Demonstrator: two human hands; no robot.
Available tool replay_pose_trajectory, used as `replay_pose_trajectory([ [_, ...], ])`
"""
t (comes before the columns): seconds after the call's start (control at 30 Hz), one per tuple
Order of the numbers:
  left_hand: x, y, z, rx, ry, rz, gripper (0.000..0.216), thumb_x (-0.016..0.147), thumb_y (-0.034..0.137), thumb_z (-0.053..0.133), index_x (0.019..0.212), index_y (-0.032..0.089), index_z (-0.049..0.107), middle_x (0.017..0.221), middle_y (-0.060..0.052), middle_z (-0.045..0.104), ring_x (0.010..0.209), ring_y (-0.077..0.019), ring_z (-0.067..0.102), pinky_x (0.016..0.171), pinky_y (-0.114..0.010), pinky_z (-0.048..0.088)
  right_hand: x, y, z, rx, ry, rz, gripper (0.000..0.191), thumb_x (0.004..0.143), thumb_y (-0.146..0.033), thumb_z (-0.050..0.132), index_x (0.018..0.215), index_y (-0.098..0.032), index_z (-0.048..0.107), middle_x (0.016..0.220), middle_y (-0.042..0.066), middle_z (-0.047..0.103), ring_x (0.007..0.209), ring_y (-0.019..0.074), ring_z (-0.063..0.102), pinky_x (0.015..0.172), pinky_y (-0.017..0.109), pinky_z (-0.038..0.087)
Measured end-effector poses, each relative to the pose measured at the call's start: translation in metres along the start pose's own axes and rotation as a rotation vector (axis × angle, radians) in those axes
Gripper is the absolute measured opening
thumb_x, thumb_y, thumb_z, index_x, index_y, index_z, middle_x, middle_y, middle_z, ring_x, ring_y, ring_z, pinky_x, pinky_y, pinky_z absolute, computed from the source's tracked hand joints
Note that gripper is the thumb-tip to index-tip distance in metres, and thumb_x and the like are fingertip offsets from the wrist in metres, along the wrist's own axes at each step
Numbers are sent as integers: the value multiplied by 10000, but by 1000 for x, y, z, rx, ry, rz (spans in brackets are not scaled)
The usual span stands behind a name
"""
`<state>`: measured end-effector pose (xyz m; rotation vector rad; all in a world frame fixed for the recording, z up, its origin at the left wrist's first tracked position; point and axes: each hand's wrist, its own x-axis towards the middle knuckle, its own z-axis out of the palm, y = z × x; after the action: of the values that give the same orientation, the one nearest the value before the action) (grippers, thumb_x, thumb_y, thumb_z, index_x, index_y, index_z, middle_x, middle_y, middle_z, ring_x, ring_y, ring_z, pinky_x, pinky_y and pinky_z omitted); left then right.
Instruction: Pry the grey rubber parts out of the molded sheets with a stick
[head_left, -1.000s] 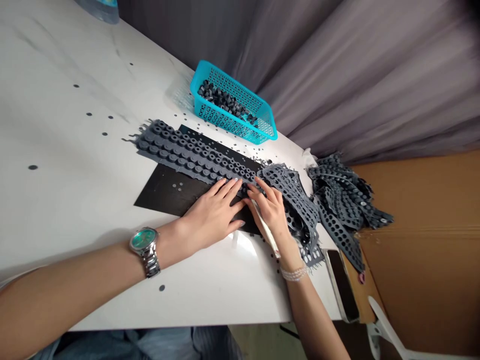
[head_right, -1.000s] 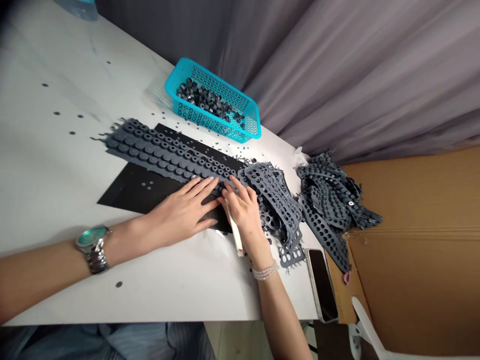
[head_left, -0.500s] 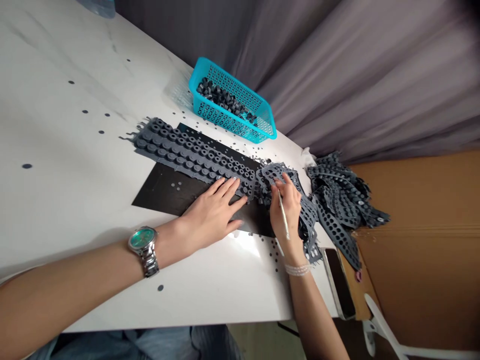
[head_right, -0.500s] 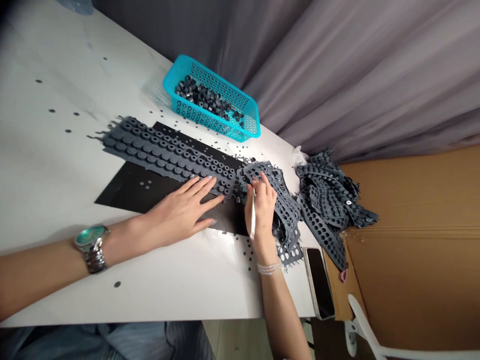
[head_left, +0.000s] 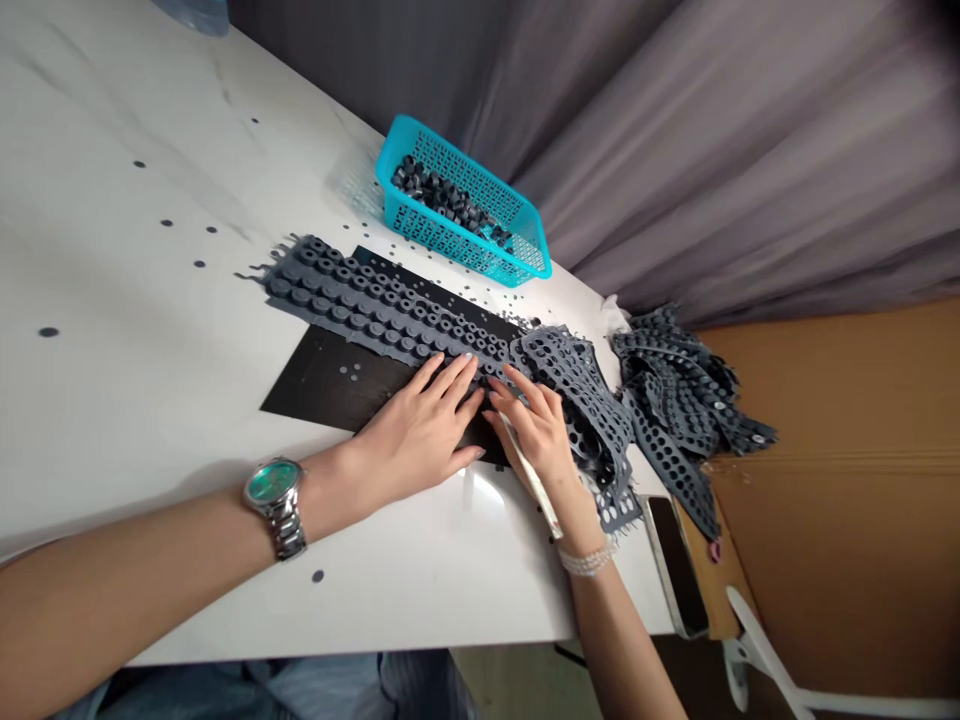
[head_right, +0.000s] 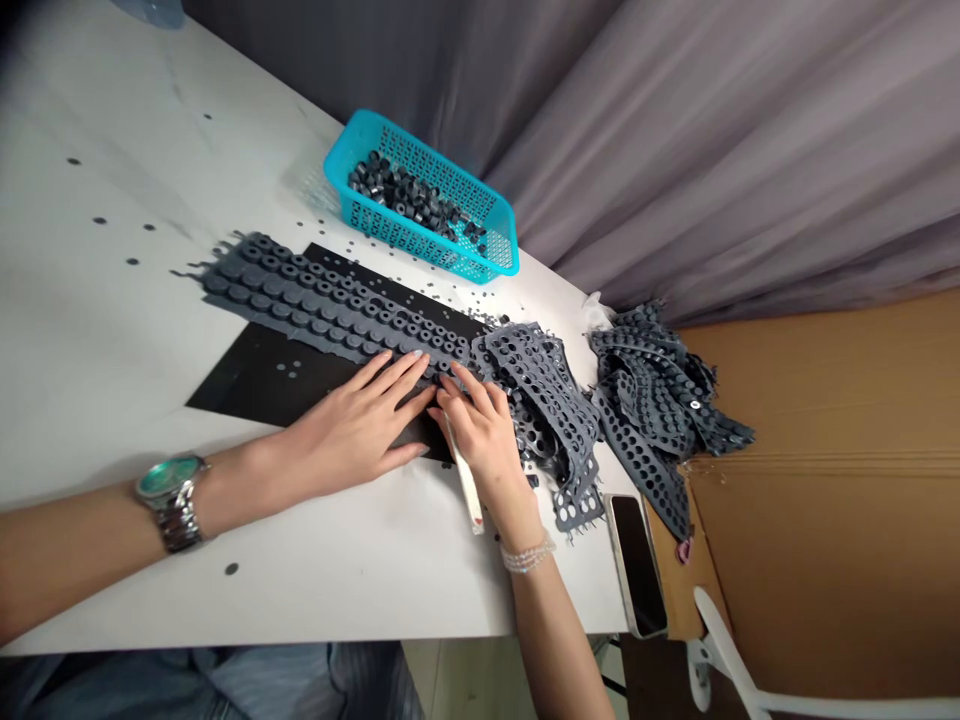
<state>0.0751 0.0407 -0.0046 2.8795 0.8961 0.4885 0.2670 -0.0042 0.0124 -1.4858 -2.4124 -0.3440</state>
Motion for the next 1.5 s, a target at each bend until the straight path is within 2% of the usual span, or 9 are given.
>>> replay_pose_trajectory([
  [0.27,1,0,-2,-58,-28,-18,596,919,457,461,1365,63,509,1530,-234,346,1444,-333,260,1177,-492,197,2,0,8,8,-25,-6,178,983,-175,414,1044,-203,579,1210,153,666,1325,245,485,941,446,474],
  [0.43,1,0,-4,-64,-15,-30,588,920,464,461,1365,83,518,1542,-231,323,1445,-331,258,1173,-481,210,-5,14,8,-36,165,280,172,988,-211,386,1045,-201,548,1222,181,647,1307,267,494,948,486,448],
  [0.53,-2,1,-4,-44,-2,-45,604,912,493,465,1373,107,519,1554,-231,294,1448,-345,241,1165,-494,225,-7,20,4,-89,190,355,127,979,-243,435,1028,-208,546,1169,156,681,1320,285,480,954,484,425],
  [0.63,-7,4,-2,18,21,-80,632,899,505,483,1393,111,498,1544,-235,315,1445,-357,247,1155,-525,235,-3,13,-1,-132,175,294,114,961,-243,495,1050,-215,561,1210,136,674,1331,294,469,958,466,409],
  [0.83,-9,5,1,77,39,-119,698,885,534,484,1385,48,494,1514,-271,348,1424,-372,295,1151,-525,245,14,-11,-2,-32,63,11,104,949,-193,528,1038,-218,573,1178,87,707,1270,252,540,932,406,416],
  [0.97,-8,4,-1,72,34,-116,679,892,522,471,1366,37,513,1499,-255,385,1417,-356,316,1154,-514,251,15,-13,2,-15,57,-37,96,943,-188,543,1034,-205,567,1164,87,714,1246,255,563,918,399,425],
  [1.23,-8,3,0,46,-6,-77,634,927,493,409,1385,65,498,1521,-165,391,1428,-331,295,1162,-554,213,16,-9,8,-35,-15,-64,140,974,-153,443,1047,-173,561,1187,150,689,1296,241,516,926,397,442],
  [1.4,-8,4,-2,46,-19,-91,637,921,489,424,1390,63,490,1531,-149,377,1425,-328,299,1151,-557,239,13,-14,16,-17,89,105,162,975,-137,412,1068,-169,541,1178,166,683,1327,248,483,944,414,438],
  [1.5,-7,5,-4,50,-17,-101,635,911,495,442,1381,73,505,1531,-146,379,1421,-335,306,1144,-552,256,11,-16,17,23,118,138,151,967,-138,430,1065,-182,537,1150,149,698,1304,241,509,937,410,441],
])
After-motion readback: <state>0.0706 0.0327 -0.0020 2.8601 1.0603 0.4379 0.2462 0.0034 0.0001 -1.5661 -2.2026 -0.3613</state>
